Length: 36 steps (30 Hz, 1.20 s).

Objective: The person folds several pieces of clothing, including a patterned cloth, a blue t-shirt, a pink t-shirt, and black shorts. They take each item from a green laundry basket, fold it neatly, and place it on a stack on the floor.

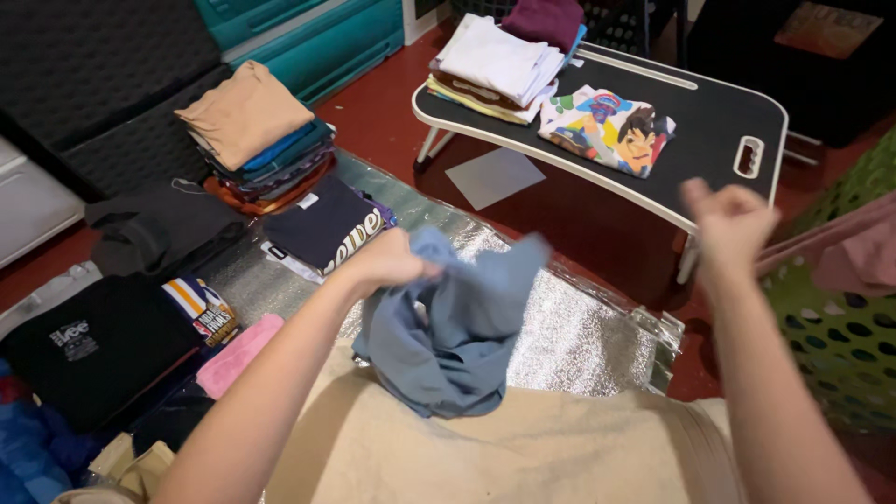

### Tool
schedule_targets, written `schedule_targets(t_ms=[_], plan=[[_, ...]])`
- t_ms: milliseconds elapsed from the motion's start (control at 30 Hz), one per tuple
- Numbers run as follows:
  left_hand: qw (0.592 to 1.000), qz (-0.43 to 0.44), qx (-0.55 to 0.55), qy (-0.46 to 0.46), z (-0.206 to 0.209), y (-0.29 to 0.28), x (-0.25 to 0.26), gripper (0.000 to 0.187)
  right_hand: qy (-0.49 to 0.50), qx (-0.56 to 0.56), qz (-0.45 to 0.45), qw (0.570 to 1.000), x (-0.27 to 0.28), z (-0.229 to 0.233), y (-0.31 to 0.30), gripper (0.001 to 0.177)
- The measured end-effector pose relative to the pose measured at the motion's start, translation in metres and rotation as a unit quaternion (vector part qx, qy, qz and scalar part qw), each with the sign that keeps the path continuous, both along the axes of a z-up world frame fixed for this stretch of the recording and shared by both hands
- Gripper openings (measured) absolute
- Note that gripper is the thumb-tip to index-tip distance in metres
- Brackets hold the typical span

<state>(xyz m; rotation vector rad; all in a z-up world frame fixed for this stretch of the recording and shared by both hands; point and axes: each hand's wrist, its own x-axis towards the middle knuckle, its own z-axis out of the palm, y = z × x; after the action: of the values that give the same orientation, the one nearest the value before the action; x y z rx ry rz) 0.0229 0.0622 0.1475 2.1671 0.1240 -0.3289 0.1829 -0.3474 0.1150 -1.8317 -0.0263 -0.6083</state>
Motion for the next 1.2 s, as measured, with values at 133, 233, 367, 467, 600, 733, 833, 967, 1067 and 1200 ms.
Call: schedule_targets(t_ms=[133, 233, 367, 467, 600, 733, 833, 967, 1067, 1200], plan=[[0.956, 0.12, -0.261, 0.056, -0.001, -0.013, 0.013, 0.047, -0.045, -0.159, 0.235, 0.958, -0.076, -0.017, 0.085, 0.066], [0.93, 0.095, -0.352, 0.043, 0.007, -0.029, 0.014, 0.057, -0.189, -0.142, 0.301, 0.924, -0.104, -0.057, 0.156, 0.118], [0.969, 0.119, -0.216, -0.022, 0.022, -0.027, 0.0, 0.084, 0.107, -0.139, 0.262, 0.949, -0.081, -0.088, 0.178, 0.056], [0.991, 0.064, 0.075, -0.093, 0.028, -0.021, -0.026, 0.1, 0.182, 0.044, 0.268, 0.945, -0.065, -0.067, 0.178, 0.036], [0.958, 0.169, 0.213, -0.09, -0.004, -0.058, -0.046, 0.112, 0.293, 0.276, 0.282, 0.871, -0.071, -0.005, 0.182, 0.029], [0.964, 0.243, 0.071, -0.078, -0.08, -0.074, -0.037, 0.1, 0.368, 0.321, 0.348, 0.8, -0.08, 0.041, 0.177, 0.03], [0.906, 0.343, -0.246, -0.042, -0.136, -0.061, -0.007, 0.075, 0.341, 0.203, 0.357, 0.846, -0.081, 0.067, 0.156, 0.026], [0.707, 0.204, -0.666, 0.118, -0.124, 0.012, 0.003, 0.065, 0.163, -0.168, 0.295, 0.926, -0.063, 0.085, 0.114, 0.053], [0.833, 0.1, -0.535, 0.101, -0.082, 0.037, -0.025, 0.057, 0.12, -0.174, 0.275, 0.938, -0.038, 0.071, 0.084, 0.059], [0.997, -0.036, 0.053, 0.033, -0.06, 0.026, -0.027, 0.051, 0.217, -0.083, 0.379, 0.896, 0.005, 0.043, 0.049, 0.047]])
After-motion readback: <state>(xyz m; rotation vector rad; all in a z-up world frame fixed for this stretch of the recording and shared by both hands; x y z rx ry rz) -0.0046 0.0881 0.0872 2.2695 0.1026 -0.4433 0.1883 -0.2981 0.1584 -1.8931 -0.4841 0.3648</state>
